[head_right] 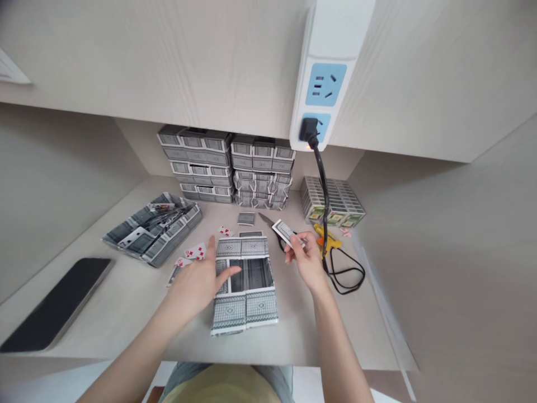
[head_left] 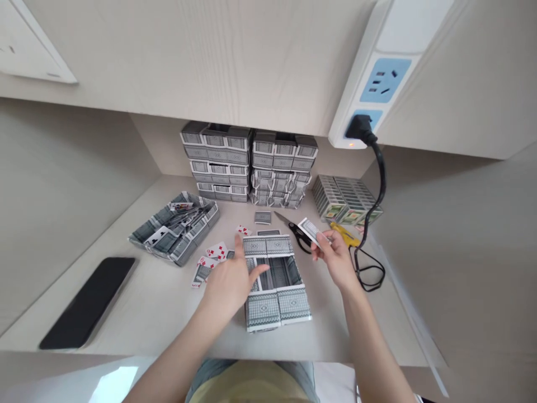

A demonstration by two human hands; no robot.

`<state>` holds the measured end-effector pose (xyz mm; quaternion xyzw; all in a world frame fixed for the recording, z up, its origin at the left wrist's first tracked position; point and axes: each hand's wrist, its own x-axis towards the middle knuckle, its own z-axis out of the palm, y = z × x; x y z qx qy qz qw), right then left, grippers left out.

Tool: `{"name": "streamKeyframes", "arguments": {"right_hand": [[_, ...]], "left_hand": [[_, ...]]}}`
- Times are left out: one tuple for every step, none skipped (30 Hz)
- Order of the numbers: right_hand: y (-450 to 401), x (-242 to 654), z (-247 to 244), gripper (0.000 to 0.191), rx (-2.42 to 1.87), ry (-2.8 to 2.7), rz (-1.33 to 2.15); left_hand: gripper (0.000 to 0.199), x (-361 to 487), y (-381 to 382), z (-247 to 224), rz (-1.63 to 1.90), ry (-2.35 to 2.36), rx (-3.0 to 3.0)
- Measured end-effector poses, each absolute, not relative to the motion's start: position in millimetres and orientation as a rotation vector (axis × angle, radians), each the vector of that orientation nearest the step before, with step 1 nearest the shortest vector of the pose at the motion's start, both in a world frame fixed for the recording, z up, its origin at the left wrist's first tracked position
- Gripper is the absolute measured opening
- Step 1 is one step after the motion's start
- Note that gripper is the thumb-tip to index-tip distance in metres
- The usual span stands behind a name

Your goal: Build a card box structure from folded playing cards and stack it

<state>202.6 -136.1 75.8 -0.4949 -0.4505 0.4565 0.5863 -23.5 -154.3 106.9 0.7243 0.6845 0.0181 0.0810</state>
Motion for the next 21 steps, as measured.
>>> {"name": "streamKeyframes", "arguments": {"right_hand": [[-137, 203, 75, 0.027, -1.159, -1.052, 1.061], [-138, 203, 73, 0.028, -1.165, -1.055, 1.066], [-140, 204, 72, 0.028, -1.174, -1.053, 1.075], [-141, 205, 71, 0.030, -1.184, -1.045, 1.087], [-143, 205, 69, 0.032, -1.196, -1.027, 1.101], [-145, 206, 69, 0.035, -1.208, -1.003, 1.116], [-148, 206, 68, 0.038, -1.222, -0.976, 1.126], [-150, 206, 68, 0.040, -1.235, -0.951, 1.129], [-151, 206, 67, 0.041, -1.250, -0.935, 1.126], [-153, 205, 67, 0.041, -1.265, -0.929, 1.116], [-155, 203, 67, 0.040, -1.279, -0.932, 1.103], [-157, 202, 66, 0.038, -1.291, -0.938, 1.091], [-159, 199, 65, 0.037, -1.301, -0.940, 1.080], [-160, 197, 64, 0.036, -1.307, -0.931, 1.075], [-162, 193, 62, 0.034, -1.307, -0.898, 1.071], [-164, 189, 60, 0.032, -1.303, -0.849, 1.064], [-165, 185, 58, 0.031, -1.291, -0.797, 1.067], [-166, 181, 56, 0.031, -1.271, -0.745, 1.083], [-168, 177, 55, 0.030, -1.243, -0.699, 1.111], [-169, 173, 53, 0.028, -1.214, -0.656, 1.131], [-169, 170, 52, 0.027, -1.188, -0.617, 1.139]], "left_hand": [[0.083, -27, -152, 108, 0.114, 2.025, 2.176], [0.081, -31, -148, 110, 0.202, 1.982, 2.213], [0.077, -34, -142, 110, 0.315, 1.894, 2.282], [0.072, -37, -136, 109, 0.419, 1.756, 2.370], [0.069, -39, -130, 108, 0.489, 1.610, 2.448], [0.066, -40, -124, 106, 0.524, 1.476, 2.505], [0.065, -39, -118, 103, 0.547, 1.368, 2.540], [0.064, -38, -113, 100, 0.549, 1.281, 2.556], [0.063, -35, -109, 97, 0.549, 1.218, 2.557], [0.062, -32, -106, 95, 0.550, 1.183, 2.548], [0.060, -30, -104, 92, 0.550, 1.161, 2.534], [0.058, -27, -103, 90, 0.552, 1.147, 2.520], [0.055, -24, -103, 88, 0.555, 1.140, 2.507], [0.053, -22, -103, 87, 0.558, 1.134, 2.496], [0.052, -21, -103, 86, 0.564, 1.131, 2.489], [0.051, -19, -103, 85, 0.572, 1.132, 2.485], [0.051, -18, -104, 85, 0.580, 1.137, 2.483], [0.050, -17, -104, 84, 0.587, 1.145, 2.483], [0.050, -17, -104, 83, 0.590, 1.152, 2.483], [0.049, -16, -104, 82, 0.588, 1.158, 2.484], [0.049, -15, -104, 81, 0.585, 1.162, 2.484]]}}
